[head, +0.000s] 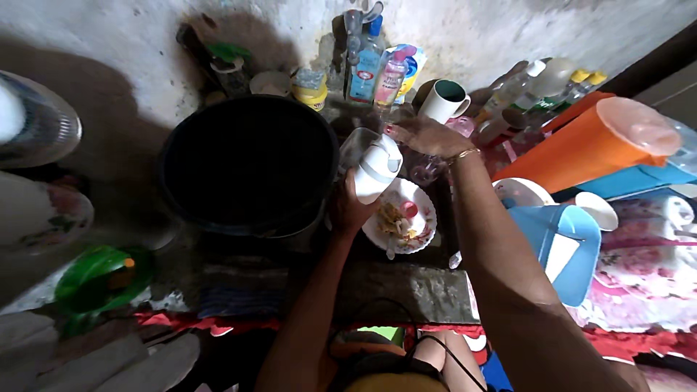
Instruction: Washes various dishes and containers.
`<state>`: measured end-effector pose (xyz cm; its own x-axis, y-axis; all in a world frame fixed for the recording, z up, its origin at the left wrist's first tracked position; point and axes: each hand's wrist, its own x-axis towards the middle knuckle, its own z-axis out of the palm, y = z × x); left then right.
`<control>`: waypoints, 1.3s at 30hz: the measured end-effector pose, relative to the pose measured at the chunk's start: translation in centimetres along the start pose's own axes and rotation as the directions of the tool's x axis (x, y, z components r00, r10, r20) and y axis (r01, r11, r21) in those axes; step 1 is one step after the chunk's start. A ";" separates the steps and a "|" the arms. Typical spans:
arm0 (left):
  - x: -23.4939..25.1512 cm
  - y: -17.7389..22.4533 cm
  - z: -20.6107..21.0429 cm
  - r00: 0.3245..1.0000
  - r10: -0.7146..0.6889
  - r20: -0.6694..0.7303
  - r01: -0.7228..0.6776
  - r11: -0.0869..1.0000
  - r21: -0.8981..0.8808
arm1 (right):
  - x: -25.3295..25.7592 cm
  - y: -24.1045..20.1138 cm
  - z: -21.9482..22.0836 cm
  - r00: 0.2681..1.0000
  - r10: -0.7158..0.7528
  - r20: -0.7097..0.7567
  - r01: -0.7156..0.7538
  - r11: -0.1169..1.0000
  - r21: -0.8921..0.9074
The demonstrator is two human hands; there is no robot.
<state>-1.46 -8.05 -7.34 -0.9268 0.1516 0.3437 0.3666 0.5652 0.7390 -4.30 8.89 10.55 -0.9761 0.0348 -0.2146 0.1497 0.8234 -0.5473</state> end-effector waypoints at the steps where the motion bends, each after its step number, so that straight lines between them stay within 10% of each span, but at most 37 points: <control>1: 0.0 0.2 0.0 1.000 -0.003 0.011 0.002 1.000 0.010 | 0.2 -0.8 0.4 0.992 0.126 0.028 -0.123 0.988 -0.096; 5: -0.1 0.2 0.4 1.000 0.022 -0.015 -0.022 0.999 0.031 | 0.8 -2.0 1.8 0.920 0.382 0.084 -0.366 0.916 -0.163; 13: -0.2 0.3 0.3 0.998 0.041 -0.038 -0.040 0.999 0.011 | -0.4 1.4 -0.7 0.930 -0.317 0.187 0.264 0.929 0.259; 19: -0.4 0.1 0.8 0.994 0.076 -0.084 -0.073 0.997 0.034 | -0.5 -2.8 1.8 0.967 0.252 0.043 -0.239 0.952 -0.191; 22: -0.3 0.1 0.7 0.994 0.072 -0.078 -0.070 0.997 0.025 | -0.2 -2.9 2.4 0.959 0.281 0.039 -0.267 0.940 -0.215; 28: 0.7 -0.4 -1.1 0.988 -0.066 0.137 0.090 0.979 -0.184 | -0.4 0.9 1.1 0.989 -0.137 0.058 0.119 0.962 0.245; 33: 1.3 0.3 -2.7 0.963 -0.099 0.251 0.172 0.941 -0.290 | 0.2 3.2 1.0 0.978 -0.001 -0.209 0.113 0.844 0.525; 39: 2.9 3.0 -3.7 0.698 -0.411 0.586 0.712 0.480 -0.512 | 4.0 6.8 5.8 0.906 0.216 -0.364 -0.115 0.954 0.278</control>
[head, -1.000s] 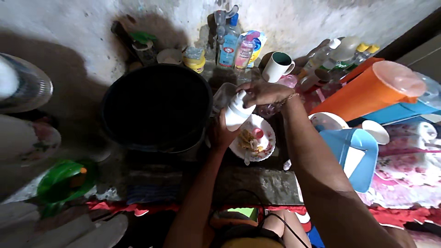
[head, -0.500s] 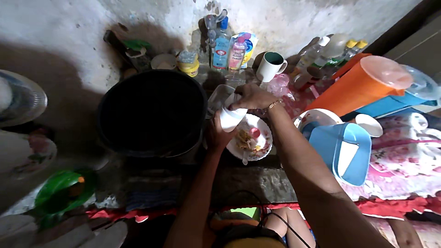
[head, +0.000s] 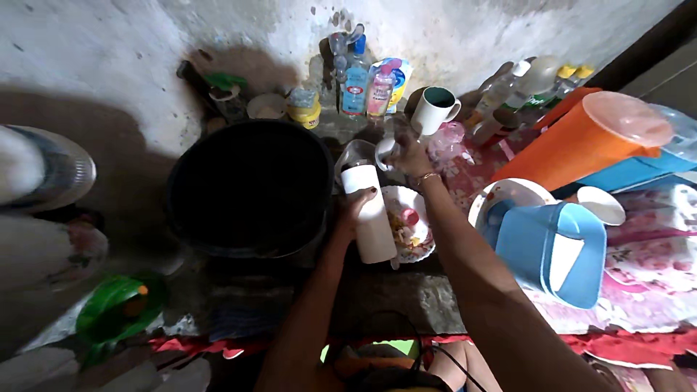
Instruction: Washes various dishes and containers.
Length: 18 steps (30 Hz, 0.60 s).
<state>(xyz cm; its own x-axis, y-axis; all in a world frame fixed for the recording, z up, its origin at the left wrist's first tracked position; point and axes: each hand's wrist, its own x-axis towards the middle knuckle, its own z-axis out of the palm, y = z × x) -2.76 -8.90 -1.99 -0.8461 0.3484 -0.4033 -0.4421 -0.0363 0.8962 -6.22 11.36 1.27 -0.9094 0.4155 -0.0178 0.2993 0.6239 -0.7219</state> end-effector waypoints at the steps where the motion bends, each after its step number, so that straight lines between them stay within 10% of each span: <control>1: 0.2 0.1 0.3 0.998 -0.052 0.018 0.053 0.995 -0.081 | 0.2 0.6 0.8 0.999 0.041 0.000 -0.041 0.997 -0.062; 11: -0.1 1.9 2.8 0.977 -0.206 0.056 0.205 0.832 -0.515 | 2.9 5.5 5.3 0.962 0.249 0.115 -0.182 0.894 -0.410; 18: 0.1 1.8 3.6 0.986 -0.099 0.131 0.163 0.699 -0.696 | -0.5 0.7 -0.7 0.970 0.121 0.210 -0.043 0.938 -0.344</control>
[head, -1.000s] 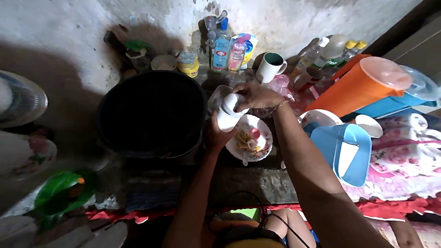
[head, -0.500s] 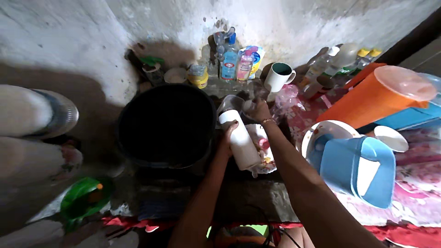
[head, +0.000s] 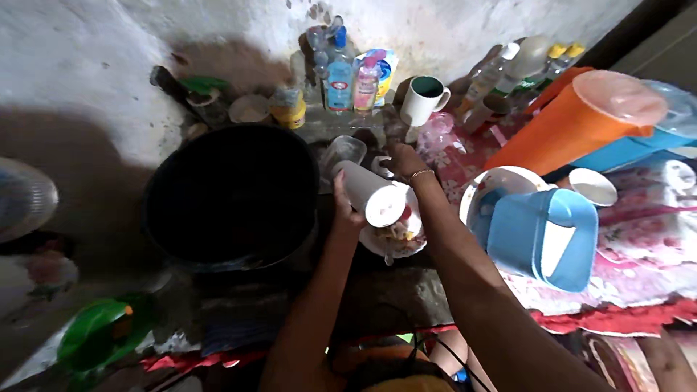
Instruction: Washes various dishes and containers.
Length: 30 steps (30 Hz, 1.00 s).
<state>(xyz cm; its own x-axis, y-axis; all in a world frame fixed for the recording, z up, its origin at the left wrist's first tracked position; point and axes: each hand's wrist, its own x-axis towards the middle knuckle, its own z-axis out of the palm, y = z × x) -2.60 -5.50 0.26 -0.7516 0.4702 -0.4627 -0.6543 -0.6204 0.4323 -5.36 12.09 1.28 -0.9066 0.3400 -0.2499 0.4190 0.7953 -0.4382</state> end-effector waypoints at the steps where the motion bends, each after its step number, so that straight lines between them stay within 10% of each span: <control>1: 0.0 0.0 0.3 1.000 -0.008 -0.005 0.008 0.999 -0.031 | -1.1 -0.3 -0.9 1.000 -0.021 0.020 0.022 1.000 -0.013; 11: 1.1 -0.5 -2.5 0.987 0.120 0.106 -0.150 0.926 0.348 | -12.6 -0.9 3.2 0.921 -0.001 0.391 0.045 0.994 -0.102; 19: 2.1 -1.2 -4.6 1.000 0.020 0.015 -0.024 0.927 0.375 | -11.9 1.0 2.9 0.993 0.101 0.064 -0.103 0.994 0.032; 30: 2.8 -2.7 -4.6 0.999 0.033 0.022 -0.039 0.933 0.357 | -13.3 -1.4 0.7 0.941 -0.120 -0.317 0.218 0.930 0.295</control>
<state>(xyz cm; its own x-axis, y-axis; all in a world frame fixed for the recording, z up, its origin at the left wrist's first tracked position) -2.52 -5.41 -5.80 -0.7743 0.4630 -0.4313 -0.6117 -0.3733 0.6975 6.12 6.16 4.60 -0.9191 0.3834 0.0913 0.2067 0.6661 -0.7166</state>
